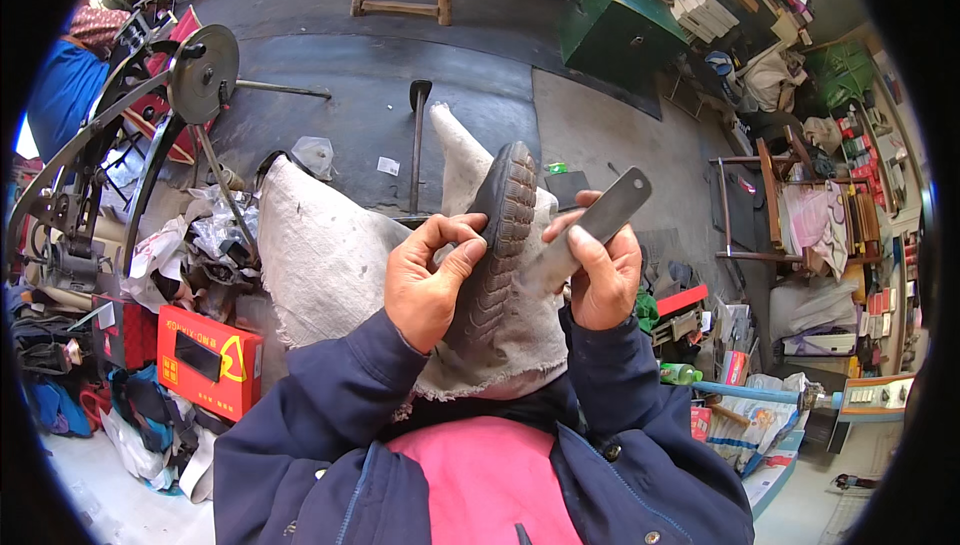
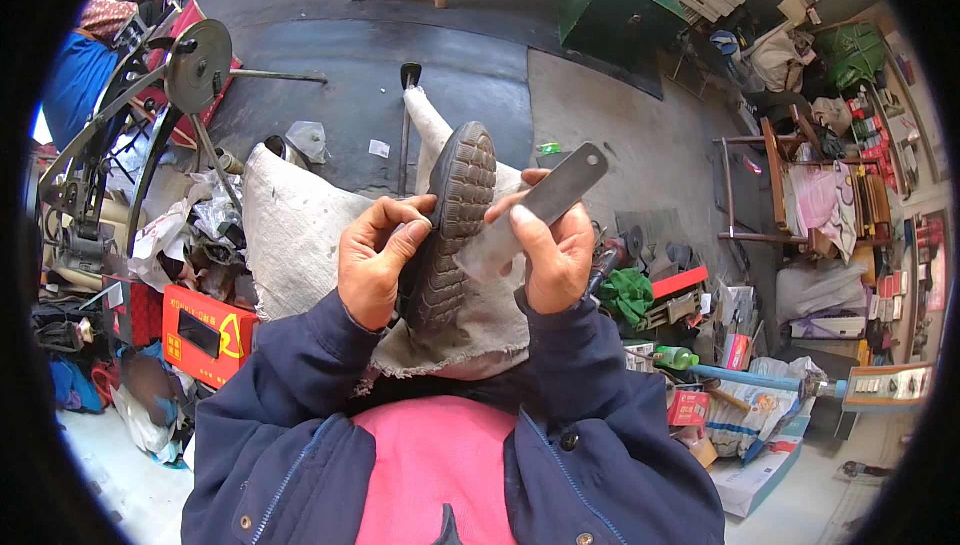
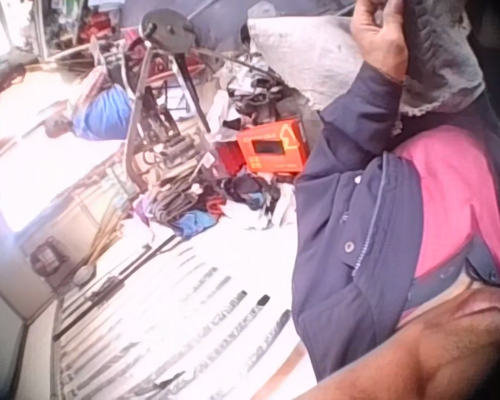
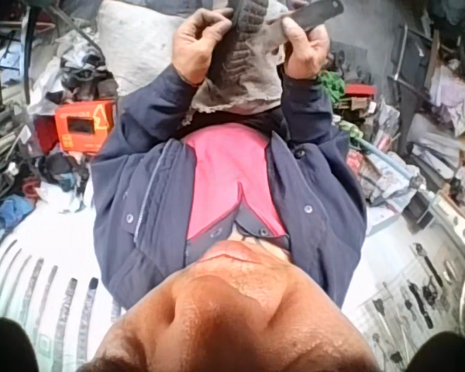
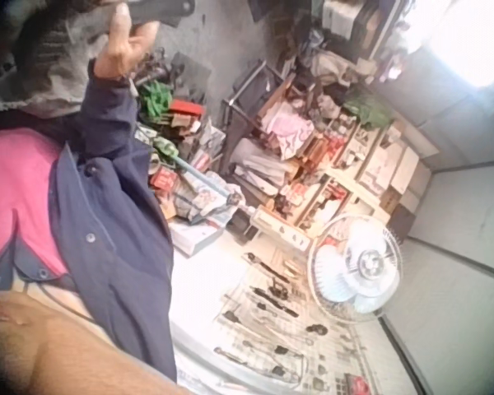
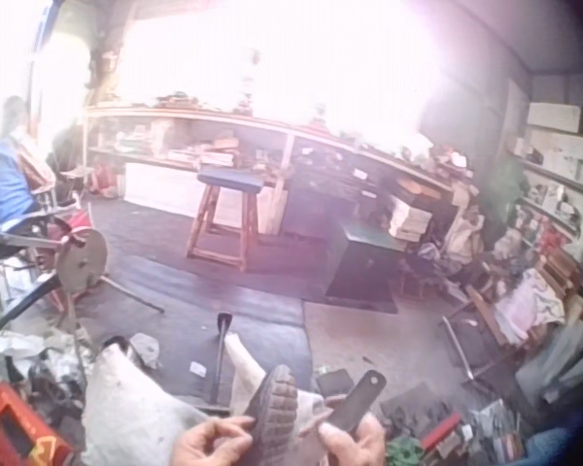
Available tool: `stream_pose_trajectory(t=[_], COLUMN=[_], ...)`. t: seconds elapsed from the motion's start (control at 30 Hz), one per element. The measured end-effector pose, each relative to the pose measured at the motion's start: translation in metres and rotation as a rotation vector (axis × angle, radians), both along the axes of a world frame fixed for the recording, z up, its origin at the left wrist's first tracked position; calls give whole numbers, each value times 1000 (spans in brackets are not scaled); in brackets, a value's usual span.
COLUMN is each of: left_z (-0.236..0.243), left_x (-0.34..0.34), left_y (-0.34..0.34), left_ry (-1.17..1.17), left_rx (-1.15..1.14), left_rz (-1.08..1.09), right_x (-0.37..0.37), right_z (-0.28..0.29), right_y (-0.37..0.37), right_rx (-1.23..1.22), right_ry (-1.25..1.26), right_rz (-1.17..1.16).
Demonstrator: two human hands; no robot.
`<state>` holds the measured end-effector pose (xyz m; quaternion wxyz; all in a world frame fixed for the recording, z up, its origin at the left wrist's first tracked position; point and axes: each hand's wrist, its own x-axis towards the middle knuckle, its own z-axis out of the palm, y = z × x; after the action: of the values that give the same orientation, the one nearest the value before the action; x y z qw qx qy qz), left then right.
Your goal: The person hand-sews a black shoe using a needle and thread while seated in a workshop. They repeatedly insert the needle, pull the thread, and adjust the shoe on a padded support. A second person is visible in the background operating a sewing machine.
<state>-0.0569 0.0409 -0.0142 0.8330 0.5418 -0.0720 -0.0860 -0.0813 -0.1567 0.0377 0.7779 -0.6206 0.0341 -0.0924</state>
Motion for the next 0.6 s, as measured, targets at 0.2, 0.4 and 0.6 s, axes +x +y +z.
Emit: stream_pose_trajectory(t=[0.2, 0.4, 0.6], left_z=[-1, 1, 2], left_x=[1, 2, 2], left_y=[1, 1, -1], left_ry=[10, -1, 21], left_rx=[-19, 0, -25], left_rz=[-1, -9, -26], right_x=[19, 27, 27], right_z=[2, 0, 7], right_y=[24, 26, 21], right_rx=[-159, -366, -230], right_ry=[-162, -230, -122], right_rz=[-92, -54, 59])
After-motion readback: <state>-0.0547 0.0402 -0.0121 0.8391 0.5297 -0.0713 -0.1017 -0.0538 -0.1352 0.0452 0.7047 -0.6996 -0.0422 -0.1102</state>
